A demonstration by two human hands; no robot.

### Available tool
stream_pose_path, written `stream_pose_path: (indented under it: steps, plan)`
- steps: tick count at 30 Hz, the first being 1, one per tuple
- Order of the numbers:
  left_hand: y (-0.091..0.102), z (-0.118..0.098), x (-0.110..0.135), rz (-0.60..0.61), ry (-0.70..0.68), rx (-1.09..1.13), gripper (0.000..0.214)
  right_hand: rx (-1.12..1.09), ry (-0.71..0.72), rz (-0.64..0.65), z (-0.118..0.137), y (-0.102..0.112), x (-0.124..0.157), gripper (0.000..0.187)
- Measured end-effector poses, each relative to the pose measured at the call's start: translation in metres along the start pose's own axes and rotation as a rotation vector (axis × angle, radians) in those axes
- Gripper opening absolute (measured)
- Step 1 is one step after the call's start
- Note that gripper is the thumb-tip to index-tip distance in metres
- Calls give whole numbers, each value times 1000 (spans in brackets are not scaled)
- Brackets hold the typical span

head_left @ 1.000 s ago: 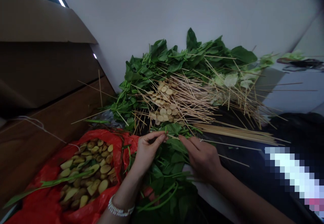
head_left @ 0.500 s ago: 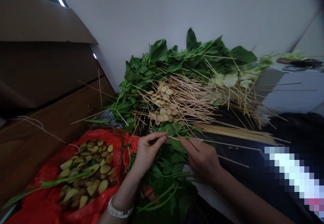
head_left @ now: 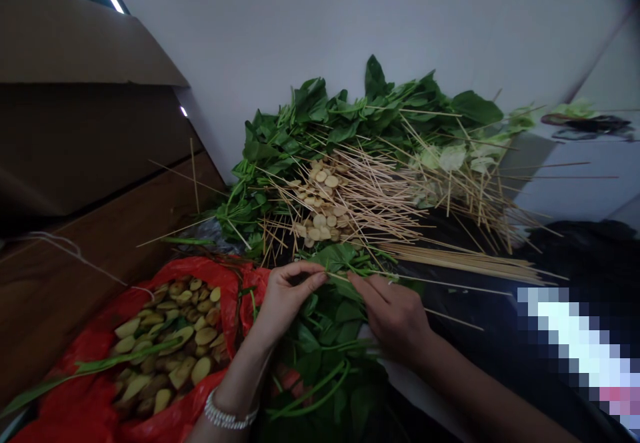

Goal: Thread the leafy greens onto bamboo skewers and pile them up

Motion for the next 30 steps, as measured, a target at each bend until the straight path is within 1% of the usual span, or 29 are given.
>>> stream_pose_path:
  steps: [5,9,13,15,16,17,19,20,21,22,23,25,28,30]
  plan:
    - [-5,3,1,36,28,28,22,14,12,-12,3,0,1,35]
    - [-18,-2,3,129,-24,-33,18,15,32,-13,6,-3,3,35]
    - [-29,-6,7,190,-59,-67,16,-11,26,16,8,-8,5,33]
    - [-31,-7,8,196,-75,-67,15,-10,28,19,6,-7,3,32]
    - [-28,-9,7,165,-95,-73,15,1,26,15,3,-4,1,31]
    - [-21,-12,6,105,-124,-86,16,20,18,2,-1,0,-1,30]
    - [-1,-20,6,-73,-196,-120,19,70,-35,-54,-18,12,-7,28]
    - [9,-24,7,-160,-227,-139,21,96,-89,-98,-29,21,-9,27]
    - [16,-26,8,-222,-253,-158,23,122,-154,-137,-43,30,-11,26]
    - [19,-28,9,-247,-274,-176,24,147,-224,-172,-56,38,-12,25]
    - [17,-30,10,-237,-292,-195,24,169,-286,-206,-68,46,-13,22]
    - [5,-33,11,-156,-336,-244,22,194,-364,-249,-85,57,-13,20]
    - [-15,-36,15,-24,-399,-323,19,190,-416,-288,-99,67,-13,21]
    - [-21,-36,17,10,-415,-362,19,171,-454,-315,-108,72,-11,24]
Point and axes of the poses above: each hand's wrist, its own x-axis away from the middle knuckle, its own y-axis out of the back of the hand, z = x × y, the point moved 10 cm from there along -x, towards the middle knuckle, and after that the axes turned 5 degrees about -y, right-handed, at the moved point
